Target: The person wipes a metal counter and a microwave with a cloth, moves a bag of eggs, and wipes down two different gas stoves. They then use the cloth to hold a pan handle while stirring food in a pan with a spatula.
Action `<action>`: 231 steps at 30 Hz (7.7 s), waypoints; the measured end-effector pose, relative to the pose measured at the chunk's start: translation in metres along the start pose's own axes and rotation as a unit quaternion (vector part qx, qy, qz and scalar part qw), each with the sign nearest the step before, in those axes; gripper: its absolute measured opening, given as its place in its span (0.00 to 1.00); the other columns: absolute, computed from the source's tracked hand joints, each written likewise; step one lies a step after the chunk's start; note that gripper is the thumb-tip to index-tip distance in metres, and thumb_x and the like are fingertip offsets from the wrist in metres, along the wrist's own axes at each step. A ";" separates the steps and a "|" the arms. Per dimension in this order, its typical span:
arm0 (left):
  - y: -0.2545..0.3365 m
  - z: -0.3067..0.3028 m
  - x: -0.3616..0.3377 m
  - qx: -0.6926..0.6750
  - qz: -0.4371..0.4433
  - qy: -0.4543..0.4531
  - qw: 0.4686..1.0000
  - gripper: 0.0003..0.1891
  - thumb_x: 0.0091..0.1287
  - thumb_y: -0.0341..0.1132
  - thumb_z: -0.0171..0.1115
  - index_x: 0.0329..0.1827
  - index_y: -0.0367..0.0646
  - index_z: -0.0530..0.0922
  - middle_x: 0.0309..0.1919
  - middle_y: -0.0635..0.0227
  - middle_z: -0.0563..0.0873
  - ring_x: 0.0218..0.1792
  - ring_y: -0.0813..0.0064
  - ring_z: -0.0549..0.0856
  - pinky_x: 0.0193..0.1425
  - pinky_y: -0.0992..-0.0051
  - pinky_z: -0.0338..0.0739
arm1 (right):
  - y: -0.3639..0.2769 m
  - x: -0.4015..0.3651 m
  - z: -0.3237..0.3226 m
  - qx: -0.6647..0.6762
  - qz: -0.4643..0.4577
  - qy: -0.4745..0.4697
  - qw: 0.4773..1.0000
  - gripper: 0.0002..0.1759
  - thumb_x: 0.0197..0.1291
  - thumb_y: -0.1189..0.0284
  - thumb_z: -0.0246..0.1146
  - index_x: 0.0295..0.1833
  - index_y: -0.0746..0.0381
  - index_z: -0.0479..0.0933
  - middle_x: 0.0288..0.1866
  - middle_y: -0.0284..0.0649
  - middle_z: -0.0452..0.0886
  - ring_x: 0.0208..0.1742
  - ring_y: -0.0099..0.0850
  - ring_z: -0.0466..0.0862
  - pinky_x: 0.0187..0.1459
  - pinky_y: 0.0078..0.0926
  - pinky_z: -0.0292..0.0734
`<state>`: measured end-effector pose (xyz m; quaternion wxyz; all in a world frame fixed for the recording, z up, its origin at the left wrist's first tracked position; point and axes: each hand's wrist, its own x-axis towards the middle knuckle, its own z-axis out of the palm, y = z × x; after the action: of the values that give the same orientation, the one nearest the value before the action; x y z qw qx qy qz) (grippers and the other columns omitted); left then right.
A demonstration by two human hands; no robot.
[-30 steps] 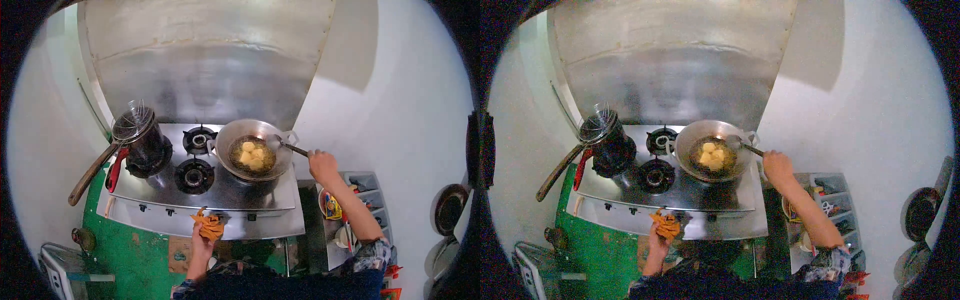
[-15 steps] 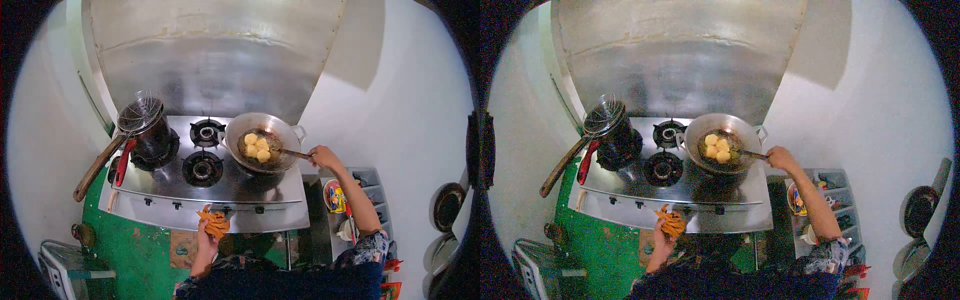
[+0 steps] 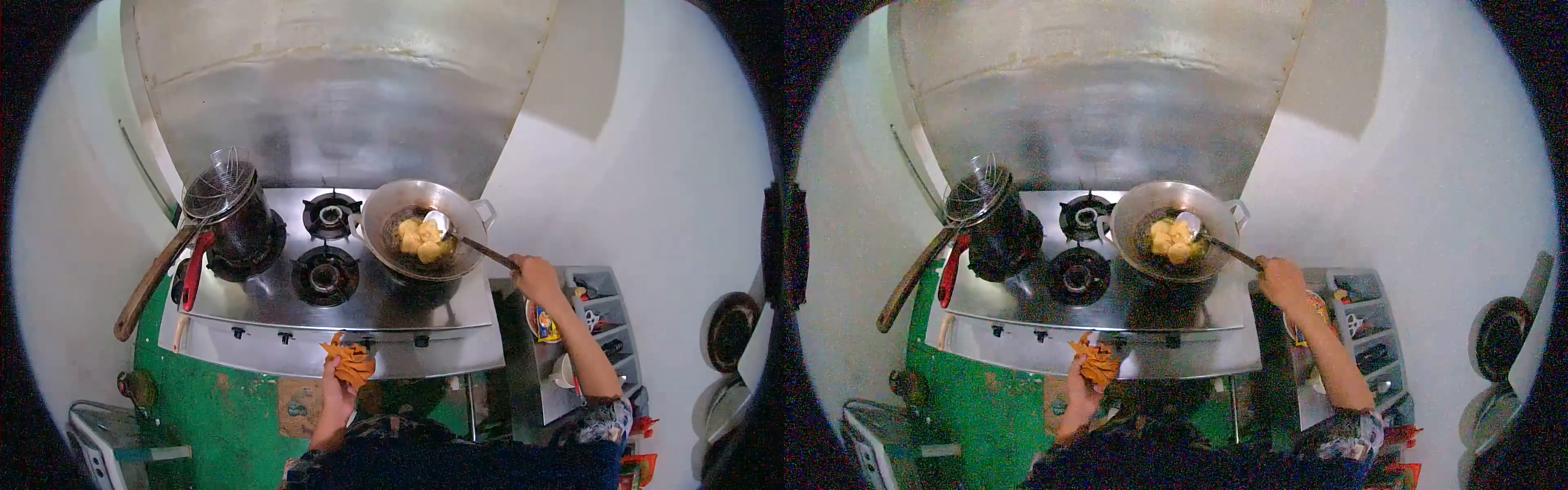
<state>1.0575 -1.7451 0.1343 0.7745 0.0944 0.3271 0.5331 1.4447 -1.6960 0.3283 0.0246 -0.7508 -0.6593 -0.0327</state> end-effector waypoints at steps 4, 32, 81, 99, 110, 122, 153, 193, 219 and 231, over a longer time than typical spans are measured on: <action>-0.002 -0.002 0.003 -0.011 -0.003 -0.041 0.999 0.23 0.64 0.43 0.53 0.61 0.48 0.64 0.54 0.63 0.76 0.53 0.64 0.79 0.53 0.62 0.78 | -0.009 -0.017 0.000 -0.032 0.001 0.037 0.999 0.15 0.54 0.70 0.58 0.48 0.59 0.74 0.35 0.49 0.80 0.36 0.50 0.81 0.39 0.47 0.77; -0.006 0.005 -0.007 0.000 -0.003 0.020 1.000 0.23 0.64 0.42 0.49 0.64 0.53 0.64 0.53 0.64 0.77 0.49 0.64 0.81 0.43 0.68 0.83 | -0.025 -0.050 -0.007 -0.058 -0.020 0.028 0.998 0.20 0.55 0.72 0.58 0.56 0.60 0.72 0.36 0.50 0.78 0.32 0.49 0.81 0.33 0.46 0.76; -0.007 0.011 -0.012 0.009 -0.007 0.050 0.999 0.21 0.64 0.46 0.49 0.59 0.49 0.68 0.48 0.69 0.81 0.39 0.74 0.84 0.15 0.88 0.72 | 0.000 0.013 0.001 0.018 -0.089 -0.123 0.988 0.20 0.49 0.74 0.57 0.52 0.58 0.75 0.39 0.51 0.80 0.36 0.51 0.81 0.37 0.46 0.78; -0.011 0.000 -0.007 -0.006 -0.010 0.025 1.000 0.21 0.63 0.46 0.49 0.57 0.47 0.68 0.47 0.66 0.81 0.38 0.73 0.83 0.17 0.84 0.74 | -0.016 0.022 0.004 -0.110 -0.014 0.073 0.991 0.19 0.53 0.75 0.56 0.53 0.55 0.72 0.38 0.47 0.77 0.34 0.45 0.82 0.32 0.42 0.78; -0.018 -0.006 -0.004 -0.032 0.004 0.027 0.999 0.22 0.62 0.42 0.53 0.59 0.46 0.67 0.53 0.66 0.77 0.53 0.66 0.79 0.53 0.69 0.78 | -0.008 0.060 0.030 -0.062 -0.023 -0.024 0.998 0.13 0.54 0.73 0.54 0.46 0.60 0.76 0.39 0.48 0.80 0.37 0.48 0.82 0.39 0.46 0.78; -0.020 -0.002 -0.002 -0.035 -0.009 0.027 0.999 0.21 0.65 0.43 0.51 0.59 0.48 0.67 0.50 0.67 0.78 0.45 0.70 0.81 0.35 0.77 0.77 | -0.045 0.052 -0.073 -0.244 -0.042 0.015 0.969 0.10 0.52 0.69 0.59 0.38 0.61 0.80 0.32 0.45 0.83 0.36 0.40 0.84 0.37 0.39 0.78; -0.014 -0.001 -0.002 -0.003 -0.023 0.025 0.999 0.22 0.63 0.47 0.50 0.56 0.46 0.69 0.48 0.70 0.80 0.43 0.73 0.83 0.19 0.88 0.74 | -0.029 0.034 -0.016 -0.158 -0.051 0.111 0.980 0.20 0.55 0.73 0.55 0.55 0.51 0.72 0.37 0.47 0.77 0.32 0.41 0.83 0.29 0.37 0.79; -0.007 0.003 -0.012 -0.021 0.007 0.026 0.999 0.22 0.62 0.46 0.53 0.56 0.46 0.70 0.48 0.70 0.80 0.45 0.72 0.83 0.25 0.85 0.77 | -0.012 -0.049 0.047 0.014 -0.016 0.112 0.993 0.34 0.50 0.81 0.56 0.65 0.49 0.66 0.46 0.48 0.72 0.43 0.47 0.79 0.39 0.45 0.76; -0.019 0.017 -0.025 0.051 -0.003 0.018 0.999 0.24 0.64 0.48 0.50 0.60 0.47 0.67 0.48 0.69 0.80 0.37 0.71 0.84 0.20 0.81 0.78 | -0.002 -0.067 0.062 0.099 -0.011 0.172 0.980 0.28 0.53 0.81 0.56 0.62 0.55 0.68 0.39 0.48 0.73 0.36 0.50 0.77 0.35 0.43 0.74; -0.030 0.017 -0.026 0.030 0.036 0.032 0.998 0.23 0.63 0.42 0.51 0.61 0.49 0.65 0.54 0.64 0.77 0.53 0.64 0.79 0.58 0.61 0.74 | -0.006 -0.072 0.066 0.174 0.032 0.177 0.968 0.20 0.54 0.80 0.58 0.54 0.58 0.70 0.42 0.50 0.74 0.42 0.52 0.76 0.41 0.45 0.73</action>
<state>1.0850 -1.7777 0.1430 0.7407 0.1119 0.3638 0.5537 1.4306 -1.7610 0.2568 0.2718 -0.7381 -0.6156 -0.0488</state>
